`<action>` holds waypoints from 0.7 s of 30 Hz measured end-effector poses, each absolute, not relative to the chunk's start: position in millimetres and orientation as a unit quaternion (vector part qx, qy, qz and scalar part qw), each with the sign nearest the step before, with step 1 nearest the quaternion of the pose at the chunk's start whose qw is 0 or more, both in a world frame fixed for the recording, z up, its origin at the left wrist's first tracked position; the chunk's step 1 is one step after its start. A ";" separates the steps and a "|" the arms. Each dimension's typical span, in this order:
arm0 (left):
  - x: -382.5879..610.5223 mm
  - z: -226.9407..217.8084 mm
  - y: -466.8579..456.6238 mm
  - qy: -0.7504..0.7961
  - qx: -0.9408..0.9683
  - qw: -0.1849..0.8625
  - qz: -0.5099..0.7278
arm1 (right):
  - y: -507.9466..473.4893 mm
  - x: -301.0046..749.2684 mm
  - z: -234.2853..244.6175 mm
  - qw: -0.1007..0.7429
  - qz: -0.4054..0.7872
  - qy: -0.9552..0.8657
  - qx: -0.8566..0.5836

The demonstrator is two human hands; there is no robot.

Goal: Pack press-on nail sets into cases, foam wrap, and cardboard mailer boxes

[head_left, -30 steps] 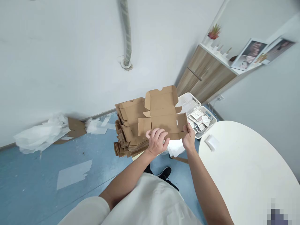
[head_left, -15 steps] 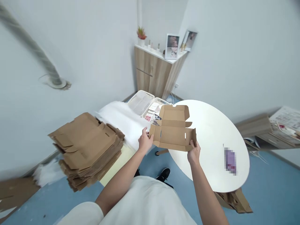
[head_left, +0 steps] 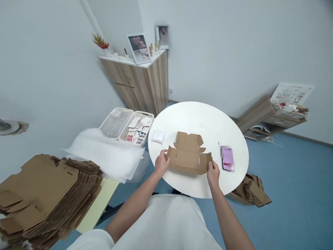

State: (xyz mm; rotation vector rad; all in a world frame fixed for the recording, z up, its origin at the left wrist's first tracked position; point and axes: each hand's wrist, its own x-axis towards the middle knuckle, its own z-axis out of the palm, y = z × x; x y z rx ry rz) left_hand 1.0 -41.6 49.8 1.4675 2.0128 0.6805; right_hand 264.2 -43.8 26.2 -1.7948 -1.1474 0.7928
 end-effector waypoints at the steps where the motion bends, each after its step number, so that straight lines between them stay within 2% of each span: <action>1: 7.4 46.3 -39.5 0.751 0.548 0.277 0.243 | -44.1 271.6 24.0 0.407 0.326 -0.452 -0.724; 5: 26.1 31.3 -35.6 0.751 0.559 0.286 0.207 | -48.5 288.1 16.0 0.360 0.376 -0.446 -0.728; 9: 34.1 21.3 -39.0 0.740 0.583 0.276 0.189 | -52.8 293.9 5.1 0.296 0.374 -0.472 -0.741; 14: 39.1 24.8 -49.3 0.726 0.648 0.166 0.160 | -40.4 294.0 -1.2 0.230 0.262 -0.526 -0.776; 17: 42.9 30.7 -53.8 0.664 0.723 0.145 0.120 | -18.1 288.2 3.6 0.190 0.210 -0.554 -0.783; 21: 46.7 32.7 -52.8 0.540 0.823 0.176 0.027 | 17.6 278.7 11.3 0.159 0.241 -0.602 -0.744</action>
